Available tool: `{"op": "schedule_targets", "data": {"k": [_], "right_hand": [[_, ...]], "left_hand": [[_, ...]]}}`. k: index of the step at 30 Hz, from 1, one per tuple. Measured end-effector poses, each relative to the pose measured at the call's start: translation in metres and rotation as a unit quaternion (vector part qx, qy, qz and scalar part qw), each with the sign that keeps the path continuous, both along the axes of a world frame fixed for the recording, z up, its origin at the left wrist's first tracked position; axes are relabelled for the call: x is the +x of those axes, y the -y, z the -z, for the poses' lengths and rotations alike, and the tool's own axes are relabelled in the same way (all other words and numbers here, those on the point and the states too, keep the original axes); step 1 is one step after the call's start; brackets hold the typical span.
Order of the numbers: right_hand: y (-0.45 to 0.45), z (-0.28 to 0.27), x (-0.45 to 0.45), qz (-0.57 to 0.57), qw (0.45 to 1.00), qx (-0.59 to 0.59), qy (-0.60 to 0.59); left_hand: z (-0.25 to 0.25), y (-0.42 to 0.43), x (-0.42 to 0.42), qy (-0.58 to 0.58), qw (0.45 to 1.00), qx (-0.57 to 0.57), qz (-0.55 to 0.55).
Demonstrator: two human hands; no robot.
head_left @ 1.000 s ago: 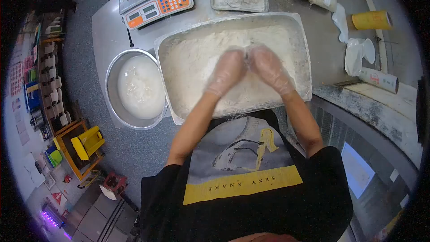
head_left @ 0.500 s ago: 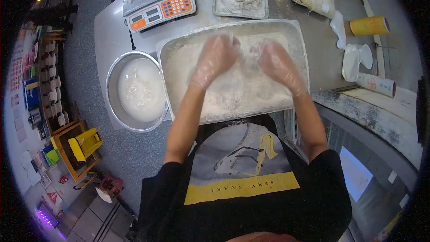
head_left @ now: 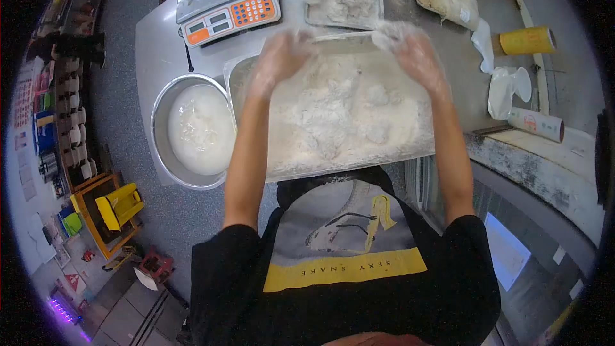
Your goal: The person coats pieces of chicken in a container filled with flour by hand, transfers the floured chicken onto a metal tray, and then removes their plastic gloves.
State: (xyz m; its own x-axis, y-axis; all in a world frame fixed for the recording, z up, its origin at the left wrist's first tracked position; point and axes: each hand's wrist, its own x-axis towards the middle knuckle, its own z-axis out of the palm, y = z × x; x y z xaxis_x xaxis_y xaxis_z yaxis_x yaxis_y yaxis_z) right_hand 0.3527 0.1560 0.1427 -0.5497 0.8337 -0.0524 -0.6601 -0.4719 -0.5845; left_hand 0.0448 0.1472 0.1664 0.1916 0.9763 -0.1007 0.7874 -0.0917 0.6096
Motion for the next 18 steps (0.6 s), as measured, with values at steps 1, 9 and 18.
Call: {"op": "schedule_targets", "data": {"k": [1,9,18], "right_hand": [[0.016,0.004,0.008,0.077,0.965,0.145,0.205],[0.071,0.115,0.018,-0.114,0.402,0.356,0.836],[0.07,0.124,-0.019,-0.117,0.563,0.264,0.774]], "left_hand": [[0.006,0.024,-0.008,0.025,0.999,-0.04,-0.004],[0.147,0.099,0.004,0.034,0.998,-0.037,-0.046],[0.13,0.086,0.01,0.122,0.972,-0.199,-0.035]]}}
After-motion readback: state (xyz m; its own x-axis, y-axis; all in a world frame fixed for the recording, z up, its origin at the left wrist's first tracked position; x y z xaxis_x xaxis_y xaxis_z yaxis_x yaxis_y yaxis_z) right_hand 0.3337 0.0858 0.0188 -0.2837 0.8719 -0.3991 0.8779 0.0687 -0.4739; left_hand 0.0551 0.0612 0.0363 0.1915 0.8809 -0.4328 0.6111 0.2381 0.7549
